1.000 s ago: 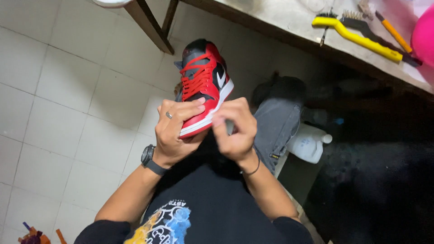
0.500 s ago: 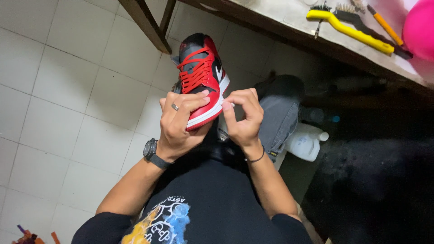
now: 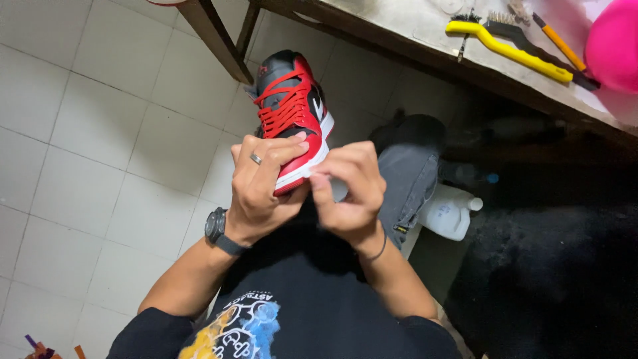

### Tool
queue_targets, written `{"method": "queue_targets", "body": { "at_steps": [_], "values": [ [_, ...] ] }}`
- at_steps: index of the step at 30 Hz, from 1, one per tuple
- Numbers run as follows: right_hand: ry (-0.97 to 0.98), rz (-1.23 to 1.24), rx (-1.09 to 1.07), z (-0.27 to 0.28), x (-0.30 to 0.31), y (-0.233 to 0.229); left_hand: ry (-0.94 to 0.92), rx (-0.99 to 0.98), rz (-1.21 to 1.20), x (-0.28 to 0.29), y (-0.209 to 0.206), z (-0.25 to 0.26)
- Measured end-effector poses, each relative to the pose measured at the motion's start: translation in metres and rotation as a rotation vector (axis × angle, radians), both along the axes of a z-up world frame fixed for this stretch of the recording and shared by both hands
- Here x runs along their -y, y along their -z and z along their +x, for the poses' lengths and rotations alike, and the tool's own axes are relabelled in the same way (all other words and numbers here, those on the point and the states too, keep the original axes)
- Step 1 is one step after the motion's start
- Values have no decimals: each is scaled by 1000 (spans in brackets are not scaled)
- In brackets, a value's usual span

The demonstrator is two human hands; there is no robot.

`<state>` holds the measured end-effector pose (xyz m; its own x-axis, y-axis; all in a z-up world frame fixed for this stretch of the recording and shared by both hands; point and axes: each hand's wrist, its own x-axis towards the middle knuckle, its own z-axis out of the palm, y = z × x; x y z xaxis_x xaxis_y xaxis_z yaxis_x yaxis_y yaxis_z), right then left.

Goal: The person scrubs a red and black high-top sneaker with a small brush, focusing on the white midsole, red outsole, and upper. They briefly spray a liquid onto the shoe and continue scrubbing different areas, including the sole and toe box.

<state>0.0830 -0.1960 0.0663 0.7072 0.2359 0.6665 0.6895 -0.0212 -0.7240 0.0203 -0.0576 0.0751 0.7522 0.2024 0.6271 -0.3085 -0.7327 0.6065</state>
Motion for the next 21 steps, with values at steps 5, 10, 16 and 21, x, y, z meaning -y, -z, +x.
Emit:
{"method": "queue_targets", "body": {
  "at_steps": [5,10,16,21],
  "values": [
    [-52,1,-116,22,1,23,-11,-33,29,-2,-13,3],
    [-70,62,-141,12,3,15,29,-122,-40,1,-17,5],
    [-18,29,-285,23,12,49,150,-131,-144,-4,-15,14],
    [4,89,-148,17,6,22,228,-141,-190,-5,-6,19]
  ]
}}
